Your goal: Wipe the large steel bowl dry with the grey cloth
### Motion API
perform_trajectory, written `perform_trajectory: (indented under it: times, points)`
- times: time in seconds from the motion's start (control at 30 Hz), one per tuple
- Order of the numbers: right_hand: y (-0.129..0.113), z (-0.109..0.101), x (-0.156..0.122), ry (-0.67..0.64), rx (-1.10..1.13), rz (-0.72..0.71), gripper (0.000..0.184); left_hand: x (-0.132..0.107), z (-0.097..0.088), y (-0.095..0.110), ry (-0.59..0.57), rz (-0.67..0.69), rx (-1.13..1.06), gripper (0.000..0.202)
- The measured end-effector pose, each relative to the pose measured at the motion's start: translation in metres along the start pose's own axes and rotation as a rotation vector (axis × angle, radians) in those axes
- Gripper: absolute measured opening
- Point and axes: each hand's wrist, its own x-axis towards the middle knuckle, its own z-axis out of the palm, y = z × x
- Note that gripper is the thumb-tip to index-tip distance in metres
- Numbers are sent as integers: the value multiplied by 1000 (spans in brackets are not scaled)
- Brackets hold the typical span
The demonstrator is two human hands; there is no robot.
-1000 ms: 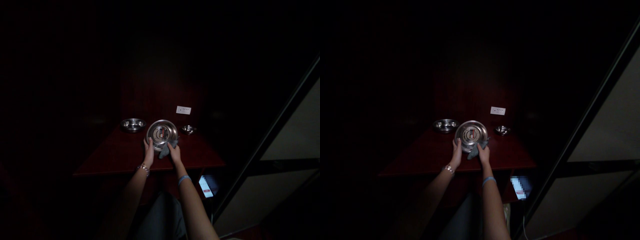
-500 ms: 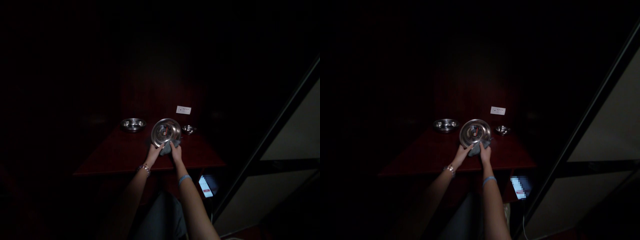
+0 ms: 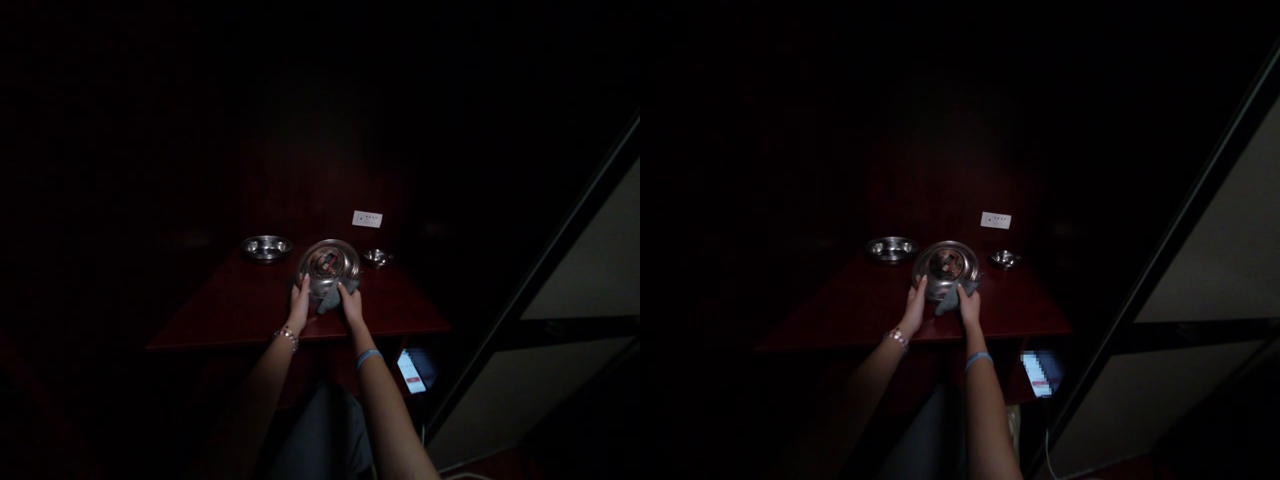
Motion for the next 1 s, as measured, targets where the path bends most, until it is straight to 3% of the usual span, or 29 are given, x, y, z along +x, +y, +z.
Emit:
perform_trajectory:
  times: [0.2, 0.4, 0.73, 0.87, 1.0]
  points:
    - [-2, -1, -2, 13, 5, -16, 46, -5, 3, -2, -114, 22, 79, 50]
    - [0, -1, 0, -19, 32, -16, 46, -4, 4, -7, -156, 45, 115, 62]
    - [2, -2, 1, -15, 45, 4, 45, 0, 2, -18, -208, 19, 137, 44]
    - [1, -2, 0, 10, 23, 17, 44, 1, 2, -20, -196, 6, 135, 39]
    - [0, -1, 0, 11, 50, 8, 44, 2, 2, -19, -139, 85, 150, 50]
